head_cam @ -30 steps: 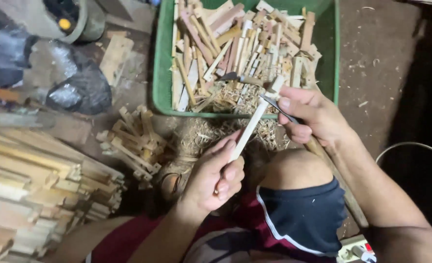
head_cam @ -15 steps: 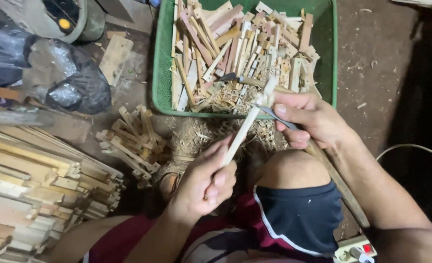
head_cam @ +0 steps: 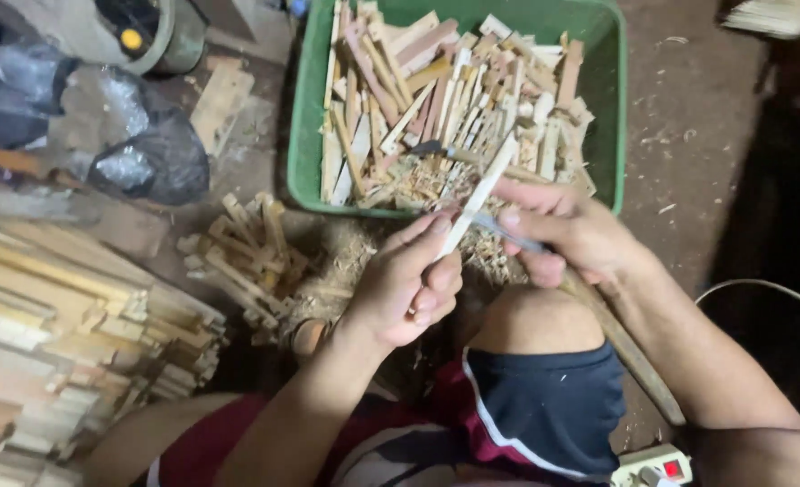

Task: Shaving or whittling small wooden sticks using a hand knife to smooth or shape them.

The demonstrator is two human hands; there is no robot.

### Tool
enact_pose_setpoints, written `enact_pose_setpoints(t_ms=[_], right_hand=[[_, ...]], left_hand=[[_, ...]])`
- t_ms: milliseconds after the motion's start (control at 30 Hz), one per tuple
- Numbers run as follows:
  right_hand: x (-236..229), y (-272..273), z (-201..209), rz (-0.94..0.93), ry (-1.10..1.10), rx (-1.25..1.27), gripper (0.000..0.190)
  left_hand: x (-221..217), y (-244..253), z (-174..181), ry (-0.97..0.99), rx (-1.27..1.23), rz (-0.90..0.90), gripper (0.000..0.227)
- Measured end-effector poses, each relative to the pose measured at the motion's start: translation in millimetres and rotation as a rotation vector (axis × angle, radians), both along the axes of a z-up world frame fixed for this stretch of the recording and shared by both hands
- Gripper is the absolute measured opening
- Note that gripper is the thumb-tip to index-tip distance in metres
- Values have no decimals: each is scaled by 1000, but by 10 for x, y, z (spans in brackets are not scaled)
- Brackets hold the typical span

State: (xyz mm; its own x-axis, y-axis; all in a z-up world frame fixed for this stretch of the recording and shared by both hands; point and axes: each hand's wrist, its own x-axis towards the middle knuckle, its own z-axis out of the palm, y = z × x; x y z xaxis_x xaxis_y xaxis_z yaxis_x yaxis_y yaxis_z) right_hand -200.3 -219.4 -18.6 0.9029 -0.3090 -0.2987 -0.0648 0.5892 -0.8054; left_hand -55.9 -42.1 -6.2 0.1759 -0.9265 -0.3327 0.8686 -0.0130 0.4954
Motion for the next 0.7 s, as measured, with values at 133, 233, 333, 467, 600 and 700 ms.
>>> enact_pose_setpoints(t_ms=[133, 233, 333, 467, 600, 700], right_hand=[[-115, -144, -168, -59, -12, 10, 42], [-197, -110, -289, -86, 22, -12, 28], [-151, -24, -120, -101, 5, -8, 23], [2, -127, -12, -129, 60, -152, 20], [4, -113, -162, -232, 49, -46, 16], [26, 37, 72, -212, -78, 94, 37]], left_hand=[[-66, 323, 90, -29, 37, -35, 54], [-104, 508, 28, 61, 53, -24, 52], [-113, 609, -38, 41, 5, -45, 51], [-18, 521, -100, 76, 48, -71, 43], [50, 367, -12, 31, 73, -58, 50], [-33, 277, -65, -7, 65, -11, 50]])
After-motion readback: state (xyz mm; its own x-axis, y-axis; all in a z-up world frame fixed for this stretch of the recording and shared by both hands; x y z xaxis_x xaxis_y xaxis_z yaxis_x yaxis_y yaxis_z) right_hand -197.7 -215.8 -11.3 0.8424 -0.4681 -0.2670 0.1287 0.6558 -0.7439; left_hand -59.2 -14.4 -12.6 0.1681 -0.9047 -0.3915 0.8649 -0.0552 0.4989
